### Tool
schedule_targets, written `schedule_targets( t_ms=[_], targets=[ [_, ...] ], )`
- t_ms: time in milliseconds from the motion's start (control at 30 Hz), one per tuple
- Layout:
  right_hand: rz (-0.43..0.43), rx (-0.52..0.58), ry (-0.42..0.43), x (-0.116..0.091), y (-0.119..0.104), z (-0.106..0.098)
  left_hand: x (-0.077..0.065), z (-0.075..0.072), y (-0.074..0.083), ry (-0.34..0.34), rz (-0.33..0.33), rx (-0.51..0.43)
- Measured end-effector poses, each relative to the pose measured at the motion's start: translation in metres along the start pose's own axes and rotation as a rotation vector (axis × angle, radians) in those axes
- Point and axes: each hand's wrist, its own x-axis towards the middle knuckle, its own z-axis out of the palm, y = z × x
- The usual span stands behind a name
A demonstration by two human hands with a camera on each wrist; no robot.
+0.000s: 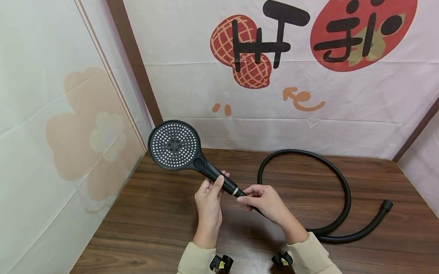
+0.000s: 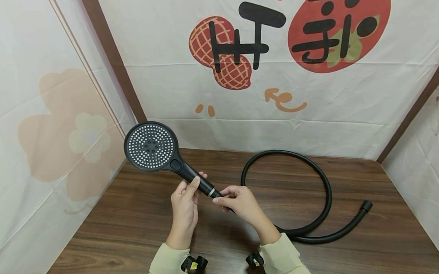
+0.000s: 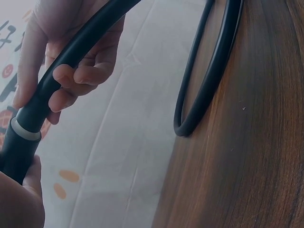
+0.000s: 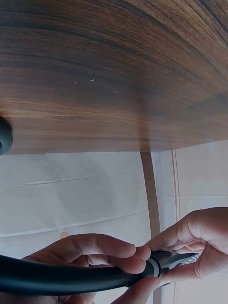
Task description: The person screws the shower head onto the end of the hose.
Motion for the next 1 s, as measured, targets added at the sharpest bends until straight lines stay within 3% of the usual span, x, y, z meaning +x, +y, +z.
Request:
schedule_targets(
  t_ms=[633,1000],
  targets=[
    [-0.016,0.006,-0.045,-0.0015,-0.0019,0.0004,-0.0004,0.0005,0.0003,-0.002,0.004,-0.001],
    [-0.001,0.005,0.004,-0.0007,-0.0007,0.0006,-0.0005,0.0014,0.0001,-0.006,0.003,-0.006]
  ],
)
